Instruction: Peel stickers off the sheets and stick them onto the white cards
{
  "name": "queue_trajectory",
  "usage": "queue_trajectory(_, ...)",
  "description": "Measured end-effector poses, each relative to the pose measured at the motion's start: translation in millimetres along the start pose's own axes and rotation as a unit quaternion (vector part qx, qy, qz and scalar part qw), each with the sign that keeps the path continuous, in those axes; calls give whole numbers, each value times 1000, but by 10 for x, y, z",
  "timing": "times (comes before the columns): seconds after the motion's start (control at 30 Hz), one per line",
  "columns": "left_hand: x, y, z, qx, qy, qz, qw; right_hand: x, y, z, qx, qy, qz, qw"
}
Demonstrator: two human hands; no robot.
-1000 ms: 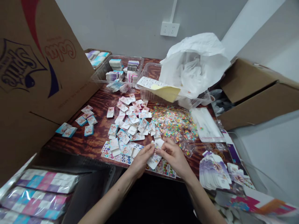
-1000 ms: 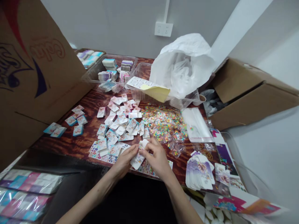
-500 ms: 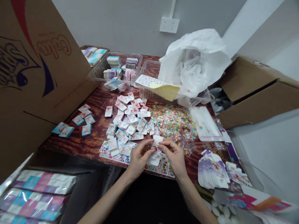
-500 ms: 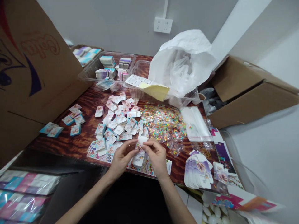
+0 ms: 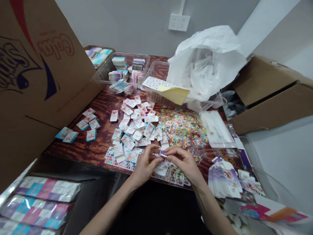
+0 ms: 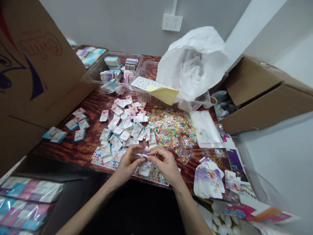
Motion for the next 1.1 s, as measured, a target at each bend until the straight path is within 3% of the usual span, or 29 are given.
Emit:
queue_trajectory(0.1, 0, 7, 9, 12, 16, 27, 999, 28, 19, 19, -8, -7, -18, 1000)
queue_trajectory(0.27, -21, -33, 10, 7, 23, 51, 998, 26, -75, 80, 44, -26, 15, 999)
queue_trajectory(0.47, -47, -22, 17, -9, 34, 21, 999, -22, -135, 103, 70, -47, 28, 996)
queue_trajectory(0.7, -100, 53, 27, -14, 24, -11, 1000, 44, -57, 41, 9, 2, -41, 999)
queue_trajectory(0.87, -169, 15, 60, 17, 17, 100, 995, 41, -74, 39, -71, 28, -130, 989)
queue_trajectory(0.93, -287, -64, 136, 46, -17, 127, 991, 2, -126, 47, -84, 5, -177, 981)
queue_trajectory(1.0, -462, -187, 230, 82, -89, 159, 980, -22, -210, 32, -92, -38, -265, 959)
queue_trajectory(1.1, -643, -399, 307, 159, -181, 284, 928, 61, -385, -23, -95, -41, -426, 899)
Point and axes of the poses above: each hand's wrist, its own z-axis towards the middle knuckle, its own x-axis out of the palm, y = z × x, the point moved 4 cm from there along z, towards the middle knuckle, and after that the axes turned 6 degrees about -x, right-handed, at the moved point
